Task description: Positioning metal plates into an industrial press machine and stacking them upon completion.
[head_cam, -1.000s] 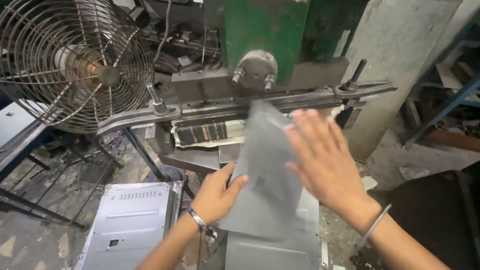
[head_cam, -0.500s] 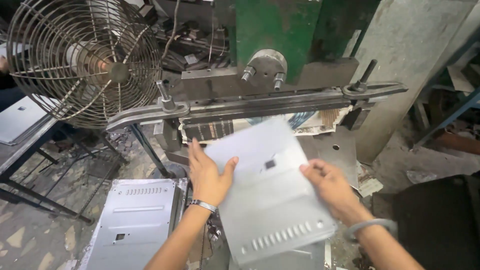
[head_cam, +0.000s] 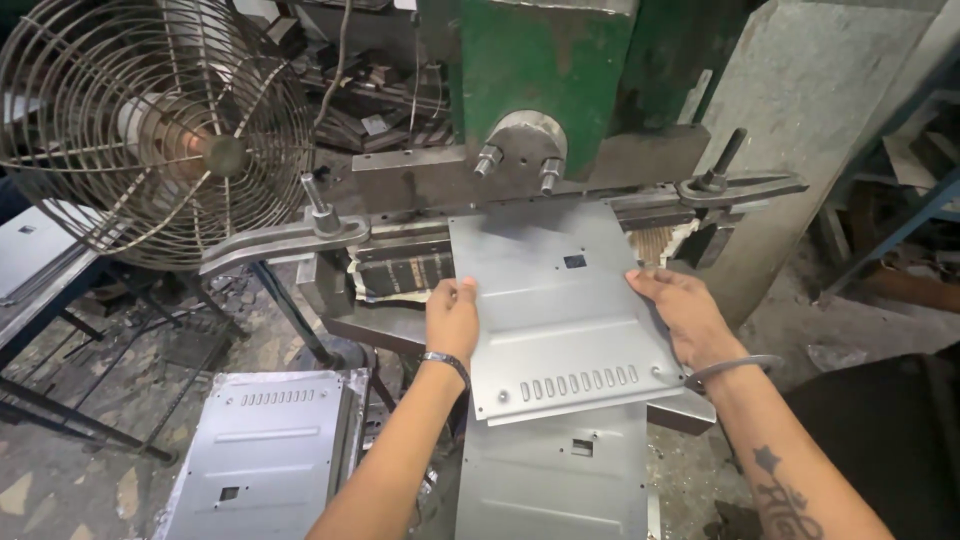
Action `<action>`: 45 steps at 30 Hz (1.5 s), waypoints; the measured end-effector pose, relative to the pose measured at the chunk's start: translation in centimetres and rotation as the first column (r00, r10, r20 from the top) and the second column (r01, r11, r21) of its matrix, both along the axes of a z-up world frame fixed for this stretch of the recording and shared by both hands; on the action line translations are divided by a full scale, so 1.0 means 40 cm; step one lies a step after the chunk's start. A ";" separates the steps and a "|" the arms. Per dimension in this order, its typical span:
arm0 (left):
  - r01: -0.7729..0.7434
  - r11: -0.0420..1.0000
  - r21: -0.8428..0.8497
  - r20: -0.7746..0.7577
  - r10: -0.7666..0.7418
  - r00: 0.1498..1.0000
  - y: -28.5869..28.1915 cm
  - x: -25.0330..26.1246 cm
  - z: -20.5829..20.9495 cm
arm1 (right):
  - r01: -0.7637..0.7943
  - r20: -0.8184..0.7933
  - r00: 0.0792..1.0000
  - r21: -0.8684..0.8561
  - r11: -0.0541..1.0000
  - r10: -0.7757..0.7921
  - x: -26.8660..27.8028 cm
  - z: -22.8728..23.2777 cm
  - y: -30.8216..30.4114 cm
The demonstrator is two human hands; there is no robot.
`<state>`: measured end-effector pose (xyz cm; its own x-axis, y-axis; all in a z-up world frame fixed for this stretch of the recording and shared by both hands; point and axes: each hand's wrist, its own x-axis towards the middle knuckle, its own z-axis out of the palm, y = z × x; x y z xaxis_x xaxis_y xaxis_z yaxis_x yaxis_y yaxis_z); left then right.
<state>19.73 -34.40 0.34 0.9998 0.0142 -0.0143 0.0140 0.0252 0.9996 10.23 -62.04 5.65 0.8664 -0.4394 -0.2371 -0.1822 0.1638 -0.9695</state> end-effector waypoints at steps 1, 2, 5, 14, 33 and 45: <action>0.004 0.999 -0.038 0.004 -0.003 1.000 -0.002 0.002 0.000 | -0.004 0.004 1.000 0.022 1.000 0.004 0.001 -0.006 -0.004; 0.006 0.997 -0.074 0.005 -0.006 1.000 0.000 -0.001 -0.003 | -0.008 0.004 1.000 0.046 0.999 0.008 -0.001 -0.014 -0.005; 0.017 0.997 -0.082 0.048 -0.013 0.999 0.001 -0.007 -0.003 | -0.027 0.050 0.998 0.052 0.998 0.024 -0.007 -0.013 0.000; 0.019 0.995 -0.101 -0.006 -0.020 1.000 0.000 -0.014 0.015 | 0.002 0.011 1.000 0.052 0.999 -0.002 0.003 -0.023 -0.013; 0.273 0.962 -0.025 -0.069 -0.274 0.959 0.172 -0.208 -0.101 | -0.061 -0.094 0.995 -0.359 0.931 0.029 -0.297 -0.062 0.102; 0.162 0.938 0.305 -0.018 -0.165 0.986 0.120 -0.381 -0.369 | 0.269 0.094 0.962 -0.491 0.828 -0.256 -0.418 -0.466 0.240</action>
